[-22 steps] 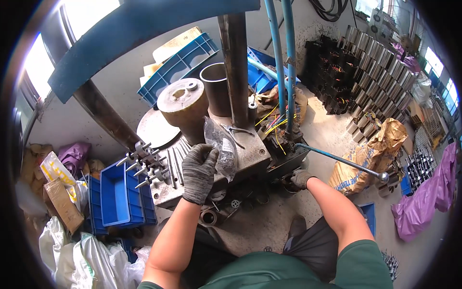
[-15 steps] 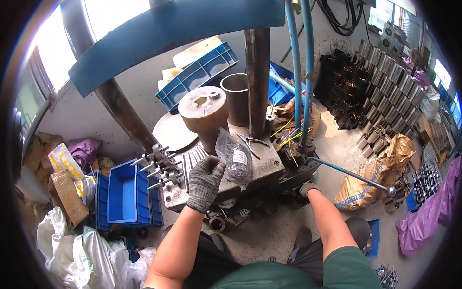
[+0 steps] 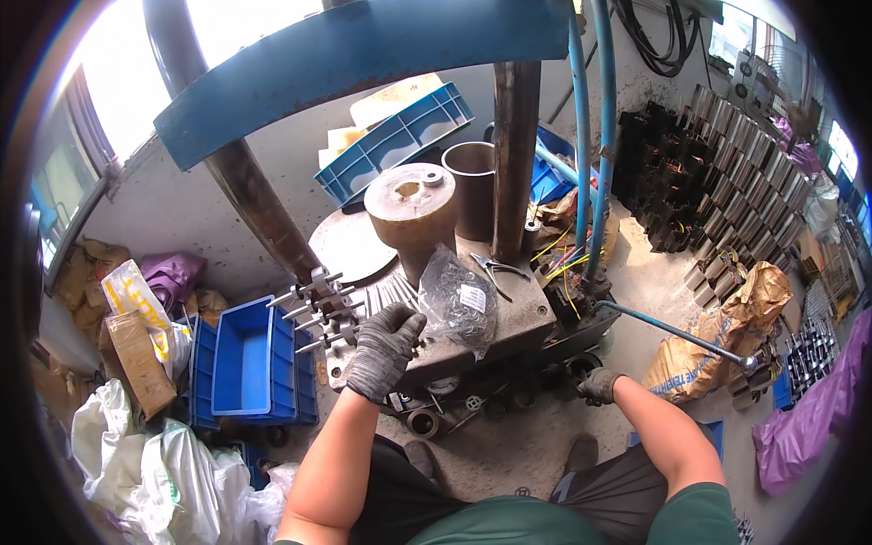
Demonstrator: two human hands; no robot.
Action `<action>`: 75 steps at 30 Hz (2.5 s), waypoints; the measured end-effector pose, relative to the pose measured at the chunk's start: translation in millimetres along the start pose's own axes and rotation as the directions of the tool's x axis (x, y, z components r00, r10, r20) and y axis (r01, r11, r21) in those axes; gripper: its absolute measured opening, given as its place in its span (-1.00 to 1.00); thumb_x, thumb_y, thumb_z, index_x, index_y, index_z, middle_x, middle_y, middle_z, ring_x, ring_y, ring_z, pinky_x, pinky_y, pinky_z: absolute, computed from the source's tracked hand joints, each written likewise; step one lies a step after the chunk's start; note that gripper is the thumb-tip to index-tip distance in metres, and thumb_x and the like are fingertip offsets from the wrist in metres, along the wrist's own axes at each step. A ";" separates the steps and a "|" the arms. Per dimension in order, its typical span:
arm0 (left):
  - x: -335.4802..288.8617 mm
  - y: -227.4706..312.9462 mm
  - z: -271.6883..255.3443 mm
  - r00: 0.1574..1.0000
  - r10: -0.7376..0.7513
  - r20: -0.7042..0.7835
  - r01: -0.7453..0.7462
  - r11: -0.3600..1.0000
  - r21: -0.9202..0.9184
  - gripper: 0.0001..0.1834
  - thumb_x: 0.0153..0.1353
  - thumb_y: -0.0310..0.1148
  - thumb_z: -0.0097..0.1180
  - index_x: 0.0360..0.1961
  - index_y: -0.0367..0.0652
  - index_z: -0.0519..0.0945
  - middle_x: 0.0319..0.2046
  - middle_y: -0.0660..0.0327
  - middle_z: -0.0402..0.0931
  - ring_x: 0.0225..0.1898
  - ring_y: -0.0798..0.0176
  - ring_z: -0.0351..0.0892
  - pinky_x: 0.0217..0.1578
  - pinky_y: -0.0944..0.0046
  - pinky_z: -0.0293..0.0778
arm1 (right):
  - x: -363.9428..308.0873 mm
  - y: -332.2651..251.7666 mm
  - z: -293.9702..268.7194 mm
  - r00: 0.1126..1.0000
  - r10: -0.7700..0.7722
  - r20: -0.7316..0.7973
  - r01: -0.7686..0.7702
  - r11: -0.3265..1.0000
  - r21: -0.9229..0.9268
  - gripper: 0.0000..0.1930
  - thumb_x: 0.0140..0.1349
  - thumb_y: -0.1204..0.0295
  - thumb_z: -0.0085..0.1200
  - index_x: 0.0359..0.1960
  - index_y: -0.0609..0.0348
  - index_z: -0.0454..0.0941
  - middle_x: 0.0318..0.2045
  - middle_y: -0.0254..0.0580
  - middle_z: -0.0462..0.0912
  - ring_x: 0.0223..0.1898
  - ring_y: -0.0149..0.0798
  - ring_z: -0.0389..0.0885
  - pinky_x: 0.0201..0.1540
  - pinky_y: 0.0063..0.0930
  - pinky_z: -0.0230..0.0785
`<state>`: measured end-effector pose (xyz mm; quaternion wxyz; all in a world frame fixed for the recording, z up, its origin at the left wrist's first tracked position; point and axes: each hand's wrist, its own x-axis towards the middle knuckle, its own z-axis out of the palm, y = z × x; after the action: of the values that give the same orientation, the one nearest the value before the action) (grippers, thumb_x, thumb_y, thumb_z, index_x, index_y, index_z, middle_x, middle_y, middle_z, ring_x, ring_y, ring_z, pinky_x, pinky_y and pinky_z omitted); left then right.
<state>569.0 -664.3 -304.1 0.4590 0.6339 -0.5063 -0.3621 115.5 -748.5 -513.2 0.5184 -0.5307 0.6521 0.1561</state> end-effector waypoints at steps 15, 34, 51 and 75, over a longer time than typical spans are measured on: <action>-18.5 10.7 -9.3 0.984 -0.116 0.136 0.120 0.993 -0.021 -0.77 0.44 -0.28 0.15 -0.22 -0.25 0.65 -0.45 0.30 0.59 -0.43 0.45 0.50 -0.36 0.37 0.47 | -200.1 -137.4 155.5 0.665 -0.747 -0.024 0.287 0.226 0.931 -0.46 0.31 0.56 0.24 0.29 0.01 0.35 -0.25 -0.15 0.67 -0.33 -0.20 0.73 -0.29 -0.37 0.58; -27.8 18.3 -12.9 0.984 -0.083 0.159 0.079 0.996 0.030 -0.74 0.44 -0.27 0.12 -0.21 -0.27 0.66 -0.39 0.21 0.63 -0.33 0.38 0.49 -0.25 0.26 0.50 | -181.8 -248.1 178.2 0.482 -0.873 -0.071 0.304 0.091 0.948 -0.51 0.41 -0.10 0.16 0.09 0.01 0.50 -0.41 -0.37 0.58 -0.41 -0.41 0.57 -0.33 -0.46 0.48; -20.6 11.9 -18.3 0.952 -0.160 0.262 0.187 0.979 -0.082 -0.77 0.38 -0.26 0.20 -0.20 -0.24 0.65 -0.34 0.25 0.62 -0.32 0.40 0.59 -0.30 0.35 0.58 | -180.3 -265.8 184.1 0.530 -0.835 -0.145 0.201 -0.042 0.979 -0.38 0.37 -0.30 0.04 -0.02 0.06 0.51 -0.58 -0.42 0.48 -0.61 -0.47 0.42 -0.55 -0.58 0.27; -17.1 18.5 -36.9 0.974 -0.063 0.219 0.066 0.998 -0.005 -0.77 0.31 -0.26 0.22 -0.28 -0.24 0.66 -0.48 0.33 0.53 -0.41 0.46 0.44 -0.35 0.34 0.41 | -157.5 -259.6 133.8 0.520 -0.844 -0.136 0.409 0.106 0.906 -0.38 0.41 -0.22 0.05 0.14 0.09 0.48 -0.58 -0.40 0.46 -0.67 -0.47 0.40 -0.62 -0.56 0.29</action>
<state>593.6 -640.9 -274.9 0.3921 0.6036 -0.5308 -0.4474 389.7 -664.8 -345.9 0.8454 -0.3701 0.1973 -0.3308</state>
